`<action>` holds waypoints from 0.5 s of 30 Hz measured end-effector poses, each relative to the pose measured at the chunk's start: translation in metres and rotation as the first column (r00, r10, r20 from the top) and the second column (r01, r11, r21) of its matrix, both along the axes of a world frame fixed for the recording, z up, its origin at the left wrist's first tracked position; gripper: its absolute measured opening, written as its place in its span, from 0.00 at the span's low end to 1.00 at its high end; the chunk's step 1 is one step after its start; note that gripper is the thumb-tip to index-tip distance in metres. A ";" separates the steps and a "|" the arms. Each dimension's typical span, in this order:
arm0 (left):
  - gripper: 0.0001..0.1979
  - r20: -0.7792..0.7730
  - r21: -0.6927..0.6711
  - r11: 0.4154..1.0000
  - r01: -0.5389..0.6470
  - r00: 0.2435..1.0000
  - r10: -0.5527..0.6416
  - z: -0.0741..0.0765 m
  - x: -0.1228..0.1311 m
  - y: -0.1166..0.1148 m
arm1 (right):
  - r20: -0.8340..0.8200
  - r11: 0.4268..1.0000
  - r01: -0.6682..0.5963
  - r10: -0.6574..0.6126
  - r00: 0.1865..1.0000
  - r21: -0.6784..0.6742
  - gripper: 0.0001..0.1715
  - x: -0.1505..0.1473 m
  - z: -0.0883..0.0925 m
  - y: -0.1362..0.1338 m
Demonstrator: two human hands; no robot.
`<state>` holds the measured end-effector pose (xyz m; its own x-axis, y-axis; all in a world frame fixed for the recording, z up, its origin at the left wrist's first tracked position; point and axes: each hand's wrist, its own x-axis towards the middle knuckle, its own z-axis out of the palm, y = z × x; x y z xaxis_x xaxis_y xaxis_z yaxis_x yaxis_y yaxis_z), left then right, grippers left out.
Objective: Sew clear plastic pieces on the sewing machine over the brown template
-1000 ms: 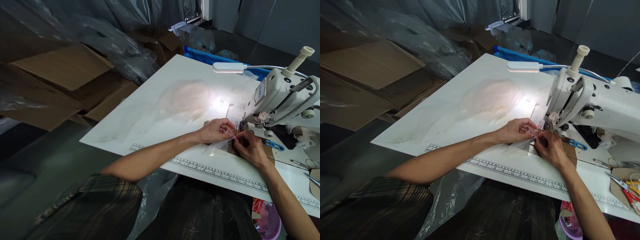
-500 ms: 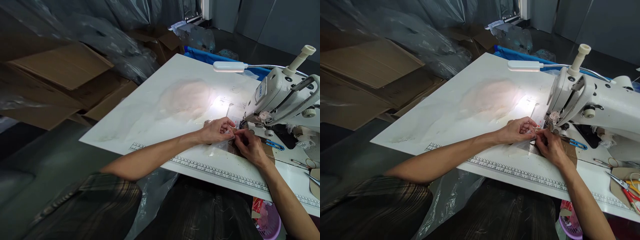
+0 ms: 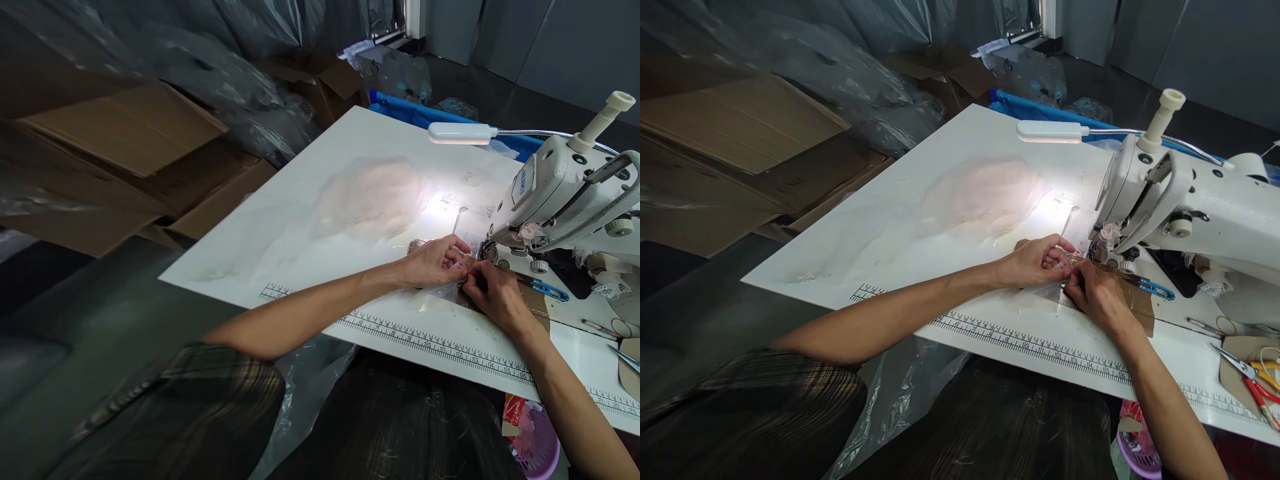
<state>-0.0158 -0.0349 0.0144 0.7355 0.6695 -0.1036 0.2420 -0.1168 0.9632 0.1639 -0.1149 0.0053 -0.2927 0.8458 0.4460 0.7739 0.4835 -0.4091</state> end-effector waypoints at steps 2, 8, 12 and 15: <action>0.20 -0.002 -0.017 1.000 0.024 1.000 -0.024 0.001 0.000 0.000 | 0.028 1.000 0.014 -0.013 1.000 -0.017 0.02 0.000 0.000 0.000; 0.19 -0.006 0.006 0.998 0.058 0.998 -0.058 0.006 -0.002 0.001 | -0.043 0.994 0.045 -0.049 0.998 -0.101 0.04 -0.001 0.001 0.000; 0.19 0.032 0.010 0.995 0.095 0.995 -0.095 0.004 -0.003 0.001 | -0.082 0.994 0.001 -0.010 0.997 -0.110 0.03 0.001 0.004 0.001; 0.17 0.049 0.027 0.992 0.126 0.991 -0.128 0.003 -0.003 0.002 | -0.102 0.992 -0.033 0.020 0.995 -0.123 0.03 0.002 0.007 0.001</action>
<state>-0.0185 -0.0333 0.0175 0.8186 0.5722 -0.0493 0.1749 -0.1665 0.9704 0.1655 -0.1144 0.0119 -0.2751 0.8889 0.3663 0.7136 0.4441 -0.5418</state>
